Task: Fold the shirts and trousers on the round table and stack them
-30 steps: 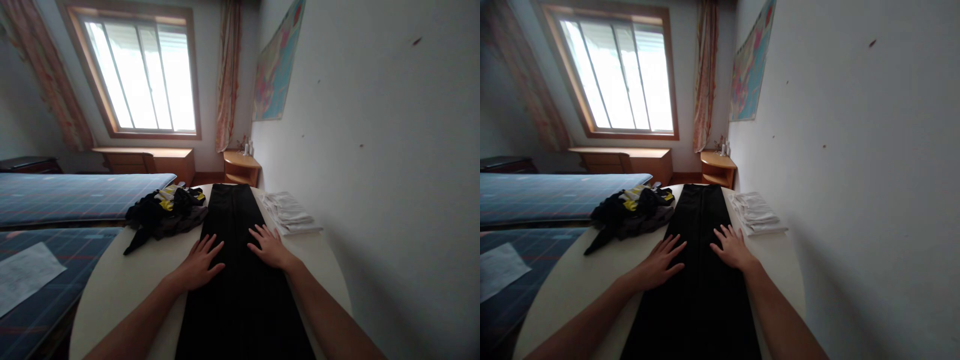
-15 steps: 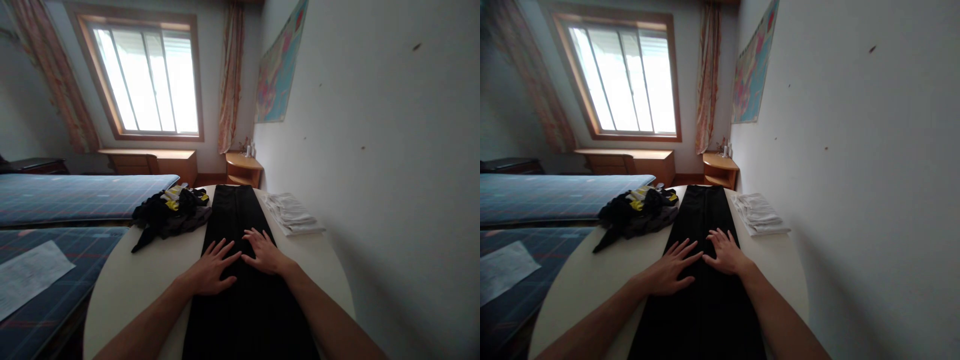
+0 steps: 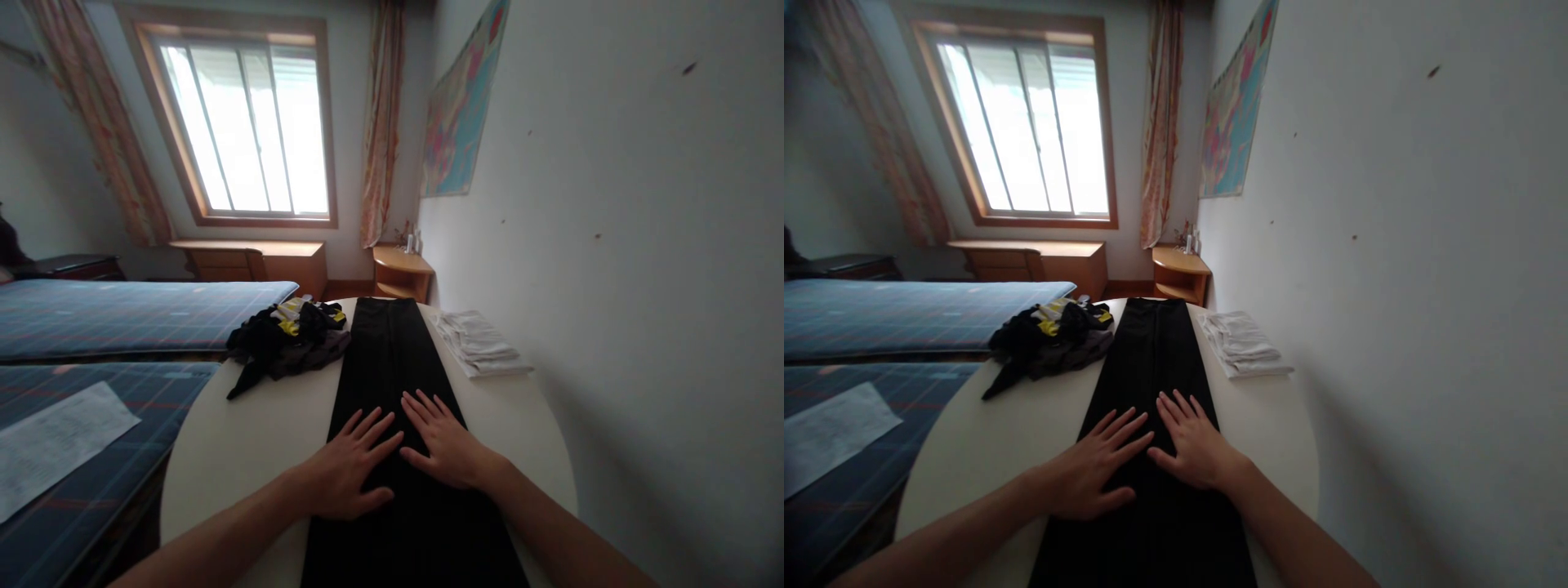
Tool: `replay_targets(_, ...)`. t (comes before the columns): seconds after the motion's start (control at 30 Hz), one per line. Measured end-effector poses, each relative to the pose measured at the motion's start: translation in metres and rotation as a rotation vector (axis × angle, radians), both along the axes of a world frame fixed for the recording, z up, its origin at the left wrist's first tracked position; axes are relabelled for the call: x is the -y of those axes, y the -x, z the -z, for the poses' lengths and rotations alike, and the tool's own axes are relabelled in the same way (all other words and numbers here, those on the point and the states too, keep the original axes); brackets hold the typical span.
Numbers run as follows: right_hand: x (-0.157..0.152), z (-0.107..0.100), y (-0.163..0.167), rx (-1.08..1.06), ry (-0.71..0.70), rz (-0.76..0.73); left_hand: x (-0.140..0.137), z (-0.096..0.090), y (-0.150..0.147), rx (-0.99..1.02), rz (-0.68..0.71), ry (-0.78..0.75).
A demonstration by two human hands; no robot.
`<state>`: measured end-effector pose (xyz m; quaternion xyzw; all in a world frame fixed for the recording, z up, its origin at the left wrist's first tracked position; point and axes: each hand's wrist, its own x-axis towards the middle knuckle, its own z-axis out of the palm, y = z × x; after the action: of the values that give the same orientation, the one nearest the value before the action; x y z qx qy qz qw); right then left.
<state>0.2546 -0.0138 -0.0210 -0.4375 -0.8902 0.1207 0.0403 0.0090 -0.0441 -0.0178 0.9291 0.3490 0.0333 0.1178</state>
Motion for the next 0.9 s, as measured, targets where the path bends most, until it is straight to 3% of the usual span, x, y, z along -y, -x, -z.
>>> replay_targets(0.13,0.039,-0.007,-0.002,-0.023,0.044,-0.069,0.033,-0.013,0.003,0.025,0.131,0.092)
replay_targets(0.3,0.080,-0.019,-0.007,-0.063,0.102,-0.153,0.053,-0.019,0.005,0.054,0.163,0.145)
replay_targets(0.43,0.094,-0.014,-0.013,-0.042,0.070,-0.196,0.062,-0.019,0.005,0.043,0.213,0.041)
replay_targets(0.6,0.097,0.011,-0.012,-0.018,-0.126,-0.237,0.073,-0.027,-0.006,-0.129,0.171,-0.126)
replay_targets(0.7,0.101,0.012,-0.001,-0.026,-0.112,-0.151,0.069,-0.034,-0.012,-0.099,0.079,-0.098)
replay_targets(0.8,0.104,-0.002,0.013,-0.029,-0.023,0.003,0.058,-0.041,-0.011,-0.026,-0.042,-0.007)
replay_targets(0.9,0.104,-0.019,0.021,-0.034,0.040,0.112,0.055,-0.050,-0.005,-0.044,-0.075,0.051)
